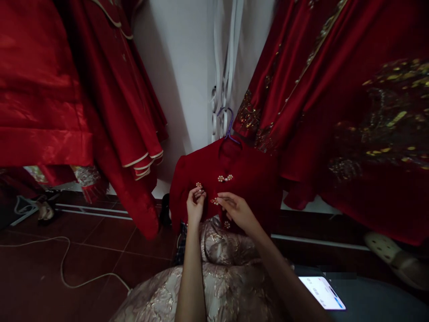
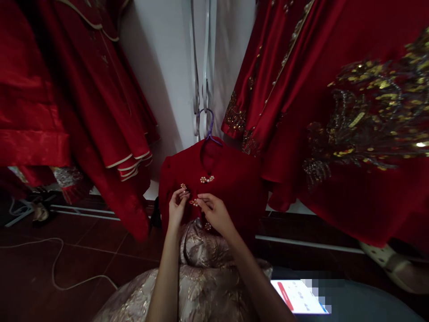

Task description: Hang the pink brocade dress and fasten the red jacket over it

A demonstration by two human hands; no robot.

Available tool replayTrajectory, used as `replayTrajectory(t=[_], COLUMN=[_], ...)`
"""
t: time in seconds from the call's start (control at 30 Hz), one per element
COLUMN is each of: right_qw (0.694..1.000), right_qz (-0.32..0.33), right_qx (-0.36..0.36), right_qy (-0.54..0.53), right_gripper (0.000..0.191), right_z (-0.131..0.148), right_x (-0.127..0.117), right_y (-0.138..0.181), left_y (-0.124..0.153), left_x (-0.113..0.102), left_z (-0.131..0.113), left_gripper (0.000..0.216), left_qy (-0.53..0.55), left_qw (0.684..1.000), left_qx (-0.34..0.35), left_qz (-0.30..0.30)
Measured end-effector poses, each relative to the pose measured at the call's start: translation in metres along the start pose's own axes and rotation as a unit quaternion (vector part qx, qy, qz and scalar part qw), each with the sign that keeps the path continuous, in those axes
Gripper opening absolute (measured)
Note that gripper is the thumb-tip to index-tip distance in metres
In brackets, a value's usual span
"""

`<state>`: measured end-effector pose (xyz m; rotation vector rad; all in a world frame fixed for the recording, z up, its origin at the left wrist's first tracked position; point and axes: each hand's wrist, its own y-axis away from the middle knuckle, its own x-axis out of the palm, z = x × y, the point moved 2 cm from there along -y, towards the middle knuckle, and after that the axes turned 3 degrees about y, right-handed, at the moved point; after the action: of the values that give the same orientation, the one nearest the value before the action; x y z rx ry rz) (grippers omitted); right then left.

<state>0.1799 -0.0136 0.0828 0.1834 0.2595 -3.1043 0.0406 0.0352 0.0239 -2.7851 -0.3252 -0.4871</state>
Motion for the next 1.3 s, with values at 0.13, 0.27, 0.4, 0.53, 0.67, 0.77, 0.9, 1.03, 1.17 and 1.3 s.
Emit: replayTrajectory(t=[0.13,0.27,0.4,0.53,0.67,0.77,0.9,1.03,1.17,1.3], right_qw=[0.999,0.997,0.992,0.980,0.983,0.986,0.987,0.989,0.989,0.990], right_qz=[-0.034,-0.071,-0.099,-0.129,-0.136,-0.130,-0.129,-0.111,-0.107,-0.106], right_qx=[0.016,-0.019,-0.058,-0.096,-0.090,-0.085,-0.088,-0.098,-0.105,-0.096], right_qy=[-0.038,-0.023,0.059,0.118,0.086,0.054,0.047,0.032,0.014,0.009], right_gripper=[0.042,0.046,0.041,0.034,0.037,0.037,0.036,0.037,0.037,0.038], right_z=[-0.012,-0.028,-0.033,-0.032,-0.036,-0.040,-0.040,-0.038,-0.039,-0.041], right_x=[0.019,0.031,0.033,0.035,0.038,0.039,0.039,0.040,0.041,0.042], right_y=[-0.011,-0.029,-0.036,-0.031,-0.029,-0.031,-0.032,-0.032,-0.033,-0.036], left_y=[0.002,0.002,0.002,0.004,0.005,0.004,0.004,0.004,0.003,0.002], left_x=[0.001,-0.001,-0.002,0.001,0.001,-0.002,-0.006,-0.006,-0.006,-0.010], left_z=[-0.003,-0.004,-0.008,-0.018,-0.022,-0.022,-0.024,-0.025,-0.022,-0.022], left_gripper=[0.023,0.023,0.025,0.027,0.033,0.035,0.032,0.030,0.032,0.031], left_qy=[-0.018,-0.013,-0.004,-0.030,-0.069,-0.091,-0.134,-0.159,-0.154,-0.161], left_qw=[0.999,0.999,1.000,0.999,0.997,0.994,0.988,0.984,0.986,0.985], left_qx=[0.026,0.011,0.003,0.010,0.039,0.058,0.072,0.079,0.065,0.064], left_qz=[-0.025,-0.028,-0.031,-0.019,-0.022,-0.008,0.000,0.000,0.013,0.018])
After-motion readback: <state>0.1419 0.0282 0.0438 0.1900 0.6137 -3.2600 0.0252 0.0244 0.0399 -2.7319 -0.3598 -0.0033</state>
